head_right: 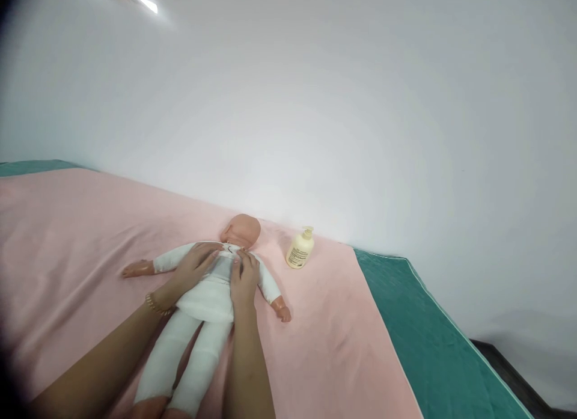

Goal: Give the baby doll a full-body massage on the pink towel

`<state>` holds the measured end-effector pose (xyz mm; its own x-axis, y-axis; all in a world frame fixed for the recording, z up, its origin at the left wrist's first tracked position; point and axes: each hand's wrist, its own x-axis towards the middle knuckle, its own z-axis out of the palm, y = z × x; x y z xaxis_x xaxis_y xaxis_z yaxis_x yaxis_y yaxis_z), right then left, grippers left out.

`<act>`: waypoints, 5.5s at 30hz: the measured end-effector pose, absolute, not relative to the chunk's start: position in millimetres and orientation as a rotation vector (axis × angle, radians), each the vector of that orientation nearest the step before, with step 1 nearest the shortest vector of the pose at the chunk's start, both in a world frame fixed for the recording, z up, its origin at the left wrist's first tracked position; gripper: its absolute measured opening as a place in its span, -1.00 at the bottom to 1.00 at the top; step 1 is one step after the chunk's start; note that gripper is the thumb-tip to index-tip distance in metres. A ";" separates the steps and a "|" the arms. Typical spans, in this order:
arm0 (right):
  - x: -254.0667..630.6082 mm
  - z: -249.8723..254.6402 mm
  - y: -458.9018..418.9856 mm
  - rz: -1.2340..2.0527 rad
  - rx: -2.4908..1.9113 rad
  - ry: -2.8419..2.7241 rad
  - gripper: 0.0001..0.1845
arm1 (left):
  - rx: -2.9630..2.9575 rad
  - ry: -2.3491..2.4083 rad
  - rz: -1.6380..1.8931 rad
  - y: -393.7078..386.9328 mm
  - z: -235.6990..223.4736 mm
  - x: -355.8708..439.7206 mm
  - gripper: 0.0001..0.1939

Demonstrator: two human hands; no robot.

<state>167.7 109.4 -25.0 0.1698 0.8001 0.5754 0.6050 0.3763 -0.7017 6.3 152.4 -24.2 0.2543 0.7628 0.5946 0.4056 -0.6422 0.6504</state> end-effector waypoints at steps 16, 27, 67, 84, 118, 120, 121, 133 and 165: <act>164.1 -34.3 27.9 0.429 -1.090 -1.473 -0.63 | 2.176 0.697 1.342 68.9 -26.9 -14.2 -0.67; 158.5 -43.4 34.9 0.501 -1.216 -1.593 -0.63 | 2.159 0.805 1.062 76.3 -31.4 -13.0 -0.55; 160.0 -44.8 40.4 0.384 -1.321 -1.485 -0.65 | 2.248 0.972 1.114 78.1 -28.4 -12.0 -0.71; 159.9 -50.2 42.4 0.352 -1.355 -1.521 -0.71 | 2.240 1.072 1.137 79.2 -35.1 -10.2 -0.70; 165.1 -34.8 116.6 0.122 -1.361 -1.531 -0.81 | 2.254 1.168 1.272 164.9 -33.1 14.8 -0.62; 164.2 -33.5 116.6 0.127 -1.395 -1.570 -0.81 | 2.265 1.182 1.250 165.2 -33.5 15.3 -0.63; 163.9 -33.1 117.3 0.130 -1.423 -1.584 -0.81 | 2.270 1.189 1.236 165.6 -33.8 15.7 -0.63; 165.4 -33.8 114.8 0.154 -1.404 -1.603 -0.77 | 2.280 1.188 1.216 166.1 -35.4 15.7 -0.60; 151.4 -39.4 27.8 0.288 -1.129 -1.419 -0.63 | 2.123 0.823 1.363 72.6 -28.5 -10.6 -0.66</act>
